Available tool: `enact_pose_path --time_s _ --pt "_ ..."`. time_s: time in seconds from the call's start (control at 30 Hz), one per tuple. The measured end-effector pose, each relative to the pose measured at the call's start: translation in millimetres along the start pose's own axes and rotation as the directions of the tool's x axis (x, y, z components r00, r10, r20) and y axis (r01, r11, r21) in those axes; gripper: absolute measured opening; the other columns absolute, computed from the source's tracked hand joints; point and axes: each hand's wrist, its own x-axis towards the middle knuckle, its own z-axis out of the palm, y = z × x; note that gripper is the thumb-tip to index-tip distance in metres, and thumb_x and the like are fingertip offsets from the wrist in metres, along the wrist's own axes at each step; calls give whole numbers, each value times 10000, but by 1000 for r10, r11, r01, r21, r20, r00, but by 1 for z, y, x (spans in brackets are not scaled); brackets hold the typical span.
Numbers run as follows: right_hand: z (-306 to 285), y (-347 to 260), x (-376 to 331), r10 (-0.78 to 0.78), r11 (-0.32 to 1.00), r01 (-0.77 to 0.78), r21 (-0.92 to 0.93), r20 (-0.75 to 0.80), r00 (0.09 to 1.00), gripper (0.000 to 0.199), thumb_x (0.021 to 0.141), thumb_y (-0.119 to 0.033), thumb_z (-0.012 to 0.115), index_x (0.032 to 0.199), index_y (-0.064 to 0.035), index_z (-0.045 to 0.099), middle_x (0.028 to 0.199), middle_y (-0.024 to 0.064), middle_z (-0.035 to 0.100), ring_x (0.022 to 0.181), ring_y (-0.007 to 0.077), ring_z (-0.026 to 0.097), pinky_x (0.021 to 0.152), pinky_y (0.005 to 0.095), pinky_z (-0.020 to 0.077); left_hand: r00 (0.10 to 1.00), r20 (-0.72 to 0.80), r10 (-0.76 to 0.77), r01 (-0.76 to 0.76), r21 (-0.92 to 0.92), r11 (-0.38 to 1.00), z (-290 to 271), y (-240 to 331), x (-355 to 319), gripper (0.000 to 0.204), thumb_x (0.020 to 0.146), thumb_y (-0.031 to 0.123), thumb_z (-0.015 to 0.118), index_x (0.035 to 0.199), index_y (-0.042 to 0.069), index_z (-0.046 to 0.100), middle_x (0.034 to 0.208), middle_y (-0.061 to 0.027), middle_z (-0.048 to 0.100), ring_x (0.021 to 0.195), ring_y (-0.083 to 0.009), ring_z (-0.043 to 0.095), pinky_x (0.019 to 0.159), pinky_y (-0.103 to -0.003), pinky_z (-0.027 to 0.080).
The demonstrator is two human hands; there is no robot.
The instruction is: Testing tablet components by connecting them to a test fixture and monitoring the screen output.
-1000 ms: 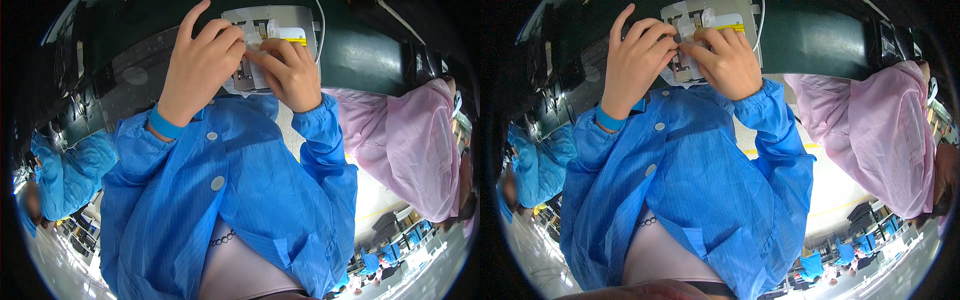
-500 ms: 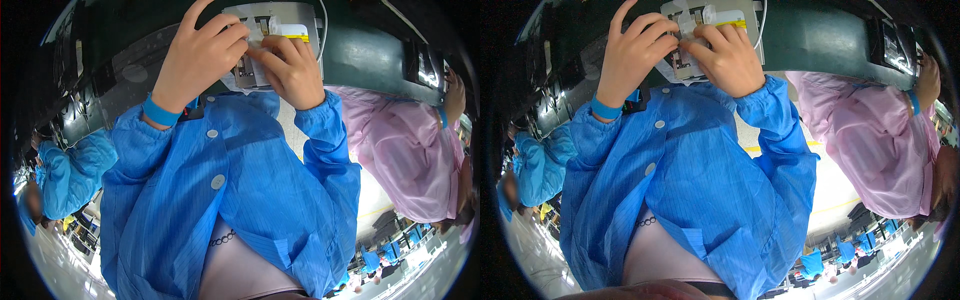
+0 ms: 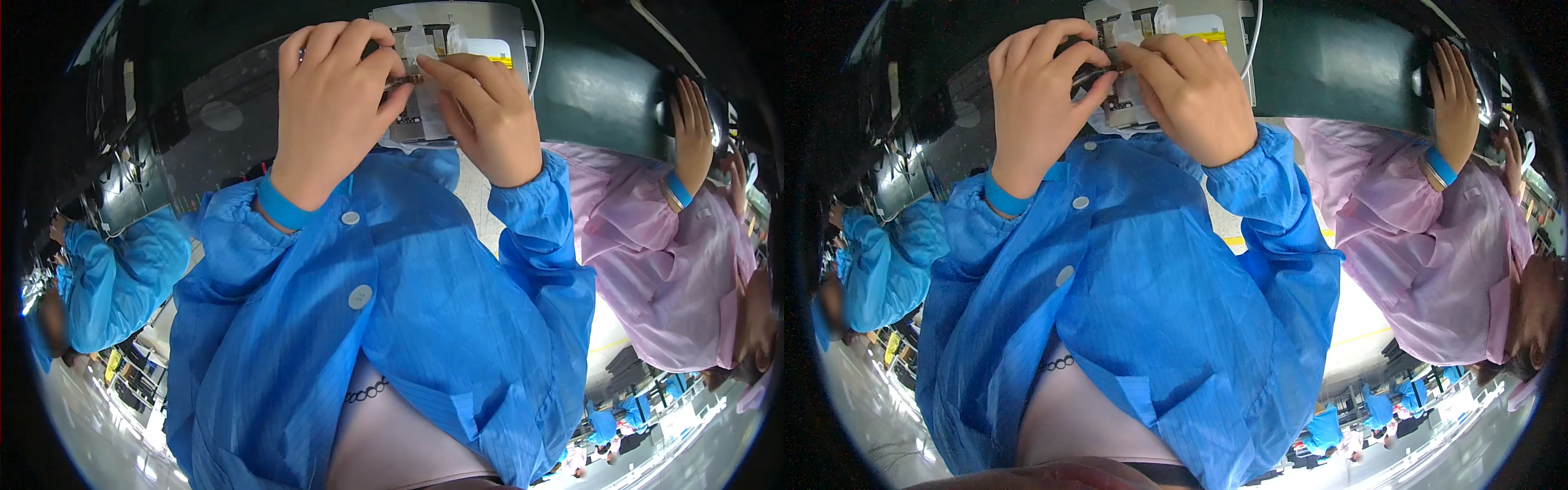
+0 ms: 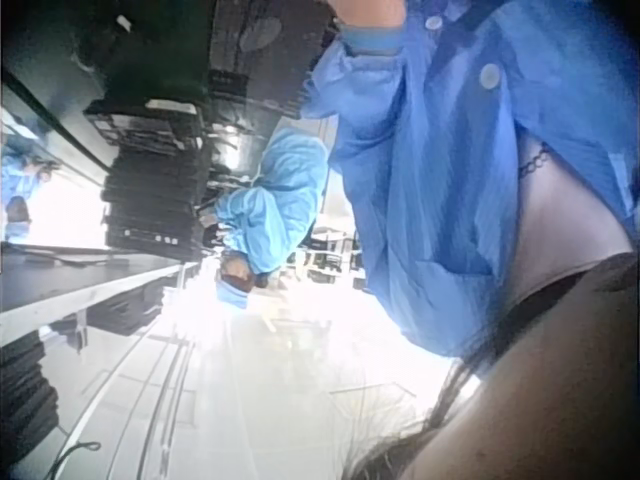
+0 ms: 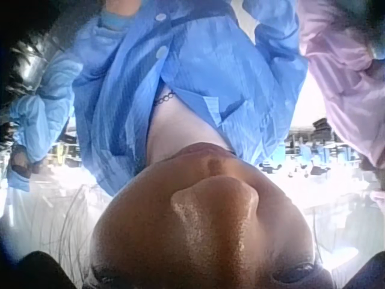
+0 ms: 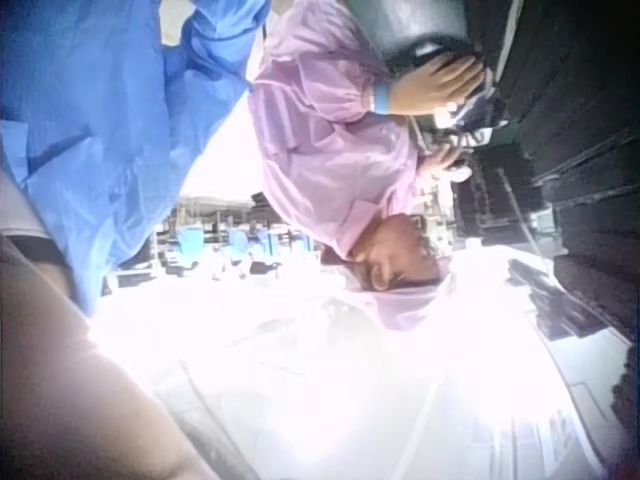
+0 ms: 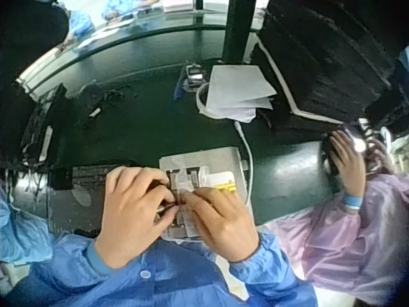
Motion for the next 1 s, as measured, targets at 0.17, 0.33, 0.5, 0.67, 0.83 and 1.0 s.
enact_pose_path --time_s 0.17,0.33,0.5,0.67,0.83,1.0 --pt "-2 2 13 90 985 -91 145 19 996 174 716 -64 662 879 -125 659 898 34 582 785 236 548 681 355 414 997 -32 -75 71 -113 991 3 5 0 122 689 202 720 778 169 642 1053 59 574 1022 -187 485 902 -369 292" --pt "-7 -2 30 103 986 -125 109 184 978 217 683 -35 680 882 -122 666 941 40 581 813 252 527 698 347 439 989 -74 -131 115 -191 975 11 2 -7 129 678 171 719 758 153 621 1004 29 560 989 -188 479 860 -384 284" --pt "-2 7 47 18 999 -31 36 320 947 151 699 -69 655 844 -110 649 908 57 574 796 281 528 698 368 436 975 -17 -220 215 -162 963 13 1 -10 137 672 191 712 781 167 632 1005 52 568 985 -190 491 836 -367 293" --pt "2 17 62 -137 982 61 179 448 883 126 702 -61 640 826 -72 622 786 86 579 753 285 558 685 369 444 965 -48 -260 251 -135 958 16 3 -6 153 628 203 720 737 151 627 936 48 555 945 -182 492 812 -368 291" --pt "-2 21 69 -94 965 -55 258 533 841 148 696 -40 643 841 -55 618 785 87 603 732 255 586 666 340 458 958 0 -286 286 -30 958 14 12 -2 165 638 241 719 723 116 656 890 2 551 935 -192 469 816 -403 280" --pt "-12 31 61 -53 949 -130 288 550 834 154 724 -22 647 874 -49 627 778 75 611 695 202 592 630 293 465 953 34 -302 300 40 953 -4 28 17 130 639 204 672 685 98 612 864 2 540 910 -191 482 826 -407 302"
